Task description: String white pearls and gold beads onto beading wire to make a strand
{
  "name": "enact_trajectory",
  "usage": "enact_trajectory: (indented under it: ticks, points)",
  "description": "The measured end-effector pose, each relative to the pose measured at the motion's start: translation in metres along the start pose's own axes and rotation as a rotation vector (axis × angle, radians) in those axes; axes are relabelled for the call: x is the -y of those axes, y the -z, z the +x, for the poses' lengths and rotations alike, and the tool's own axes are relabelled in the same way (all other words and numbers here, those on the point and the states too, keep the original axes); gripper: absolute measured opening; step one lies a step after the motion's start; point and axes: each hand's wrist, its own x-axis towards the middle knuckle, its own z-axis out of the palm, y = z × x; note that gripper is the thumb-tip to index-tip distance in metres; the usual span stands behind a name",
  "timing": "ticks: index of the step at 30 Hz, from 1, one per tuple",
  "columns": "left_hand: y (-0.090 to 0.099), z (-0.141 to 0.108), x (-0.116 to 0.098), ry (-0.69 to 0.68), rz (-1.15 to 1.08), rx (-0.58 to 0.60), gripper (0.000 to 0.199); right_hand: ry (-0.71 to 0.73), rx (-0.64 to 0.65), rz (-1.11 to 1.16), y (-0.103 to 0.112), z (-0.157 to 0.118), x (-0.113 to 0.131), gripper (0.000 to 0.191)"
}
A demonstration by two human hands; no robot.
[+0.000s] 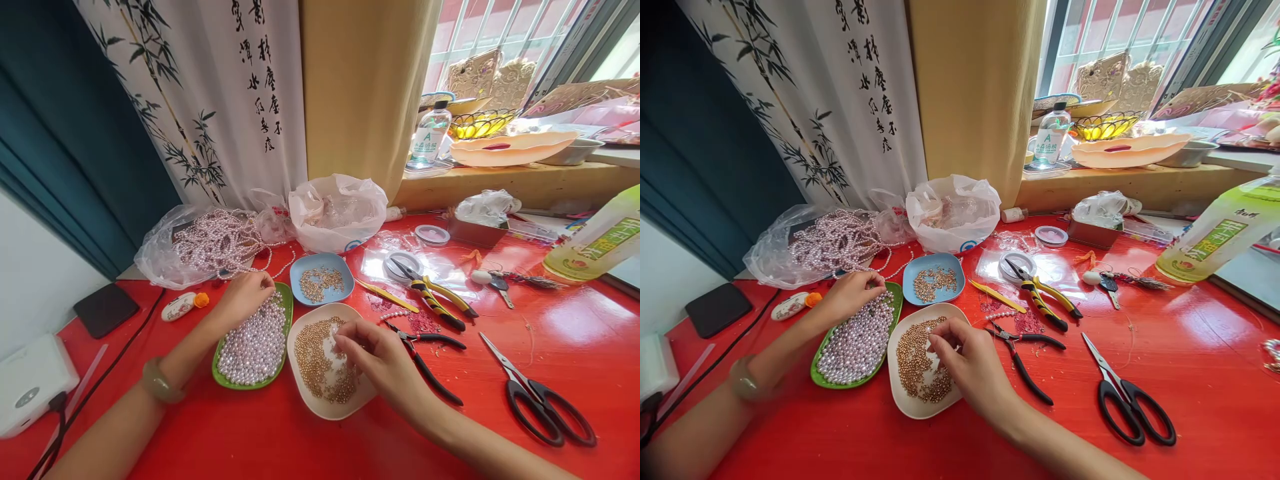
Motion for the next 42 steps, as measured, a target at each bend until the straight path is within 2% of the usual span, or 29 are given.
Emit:
enact_trajectory:
  ticks: [3, 6, 10, 14, 17, 22, 42]
  points:
    - [0.005, 0.002, 0.002, 0.062, -0.098, 0.015, 0.011, -0.006, 0.005, -0.003, 0.000, 0.000, 0.000, 0.015]
    - [0.006, 0.000, -0.005, 0.101, -0.402, 0.060, 0.008, -0.007, 0.011, 0.008, 0.000, 0.000, 0.000, 0.015]
    - [-0.003, -0.015, -0.035, 0.117, -0.976, 0.242, 0.018, -0.015, 0.003, 0.049, 0.000, 0.000, 0.001, 0.015]
    - [-0.018, -0.033, -0.062, 0.141, -1.228, 0.404, 0.019, -0.026, 0.032, 0.126, 0.000, -0.002, 0.006, 0.015]
    - [-0.024, -0.040, -0.068, 0.163, -1.304, 0.428, 0.020, -0.037, 0.056, 0.146, 0.000, -0.004, 0.011, 0.015]
    - [-0.025, -0.039, -0.066, 0.210, -1.368, 0.399, 0.020, -0.075, 0.037, 0.149, 0.001, -0.006, 0.014, 0.015]
    - [-0.031, -0.040, -0.067, 0.232, -1.392, 0.394, 0.019, -0.084, 0.052, 0.115, -0.001, -0.004, 0.011, 0.012]
